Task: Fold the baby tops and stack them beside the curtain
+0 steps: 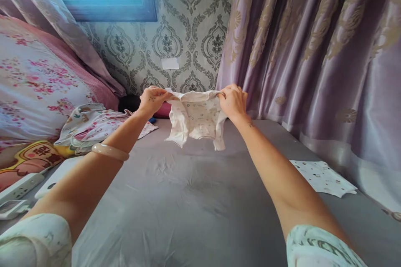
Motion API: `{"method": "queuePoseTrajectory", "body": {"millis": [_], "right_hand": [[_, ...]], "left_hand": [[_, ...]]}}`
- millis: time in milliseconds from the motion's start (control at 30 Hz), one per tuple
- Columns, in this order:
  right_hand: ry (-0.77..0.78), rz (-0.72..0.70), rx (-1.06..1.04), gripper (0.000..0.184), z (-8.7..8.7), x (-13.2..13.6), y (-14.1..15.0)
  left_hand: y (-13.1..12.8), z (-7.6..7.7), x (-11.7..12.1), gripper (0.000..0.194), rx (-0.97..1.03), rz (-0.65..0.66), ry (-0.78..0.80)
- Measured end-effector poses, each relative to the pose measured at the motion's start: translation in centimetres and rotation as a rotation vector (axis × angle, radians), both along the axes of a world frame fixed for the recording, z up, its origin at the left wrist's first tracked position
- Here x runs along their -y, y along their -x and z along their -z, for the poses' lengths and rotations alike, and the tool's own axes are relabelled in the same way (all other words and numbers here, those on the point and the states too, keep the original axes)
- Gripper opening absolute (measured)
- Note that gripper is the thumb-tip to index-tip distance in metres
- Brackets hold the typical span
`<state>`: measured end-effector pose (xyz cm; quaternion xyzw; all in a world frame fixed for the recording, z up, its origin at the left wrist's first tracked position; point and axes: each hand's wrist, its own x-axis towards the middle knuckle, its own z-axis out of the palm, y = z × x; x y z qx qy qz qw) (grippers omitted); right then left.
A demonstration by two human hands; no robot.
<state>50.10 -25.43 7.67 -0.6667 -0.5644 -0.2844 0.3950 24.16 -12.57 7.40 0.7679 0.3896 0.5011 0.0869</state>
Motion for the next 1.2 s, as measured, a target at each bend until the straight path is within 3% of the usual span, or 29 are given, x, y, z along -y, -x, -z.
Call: {"method": "queuePoseTrajectory", "body": {"millis": [233, 433, 600, 733, 867, 1033, 1133, 1200], "right_hand": [[0.116, 0.011, -0.195, 0.024, 0.6, 0.0, 0.0], [0.113, 0.002, -0.157, 0.028, 1.2, 0.0, -0.2], [-0.020, -0.106, -0.047, 0.035, 1.6, 0.2, -0.3], [-0.059, -0.203, 0.015, 0.040, 1.3, 2.5, 0.3], [0.074, -0.281, -0.116, 0.042, -0.7, 7.1, 1.4], [0.313, -0.478, -0.490, 0.042, -4.1, 11.2, 2.1], [0.472, -0.540, -0.676, 0.041, -4.5, 10.7, 1.5], [0.607, -0.528, -0.701, 0.042, -3.1, 9.2, 0.8]], "left_hand": [[-1.3, 1.0, -1.0, 0.020, 0.137, 0.114, 0.125], [-1.8, 1.7, -1.7, 0.020, 0.191, 0.147, 0.129], [-1.7, 2.2, -0.4, 0.020, 0.230, 0.117, 0.057], [0.0, 2.4, 1.8, 0.021, 0.232, 0.115, -0.049], [3.7, 0.6, 5.6, 0.025, 0.183, 0.210, -0.047], [7.6, -4.0, 10.3, 0.037, 0.125, 0.270, 0.151], [7.9, -5.0, 9.8, 0.036, 0.045, 0.266, 0.317], [7.3, -3.5, 7.6, 0.034, -0.078, 0.284, 0.466]]}}
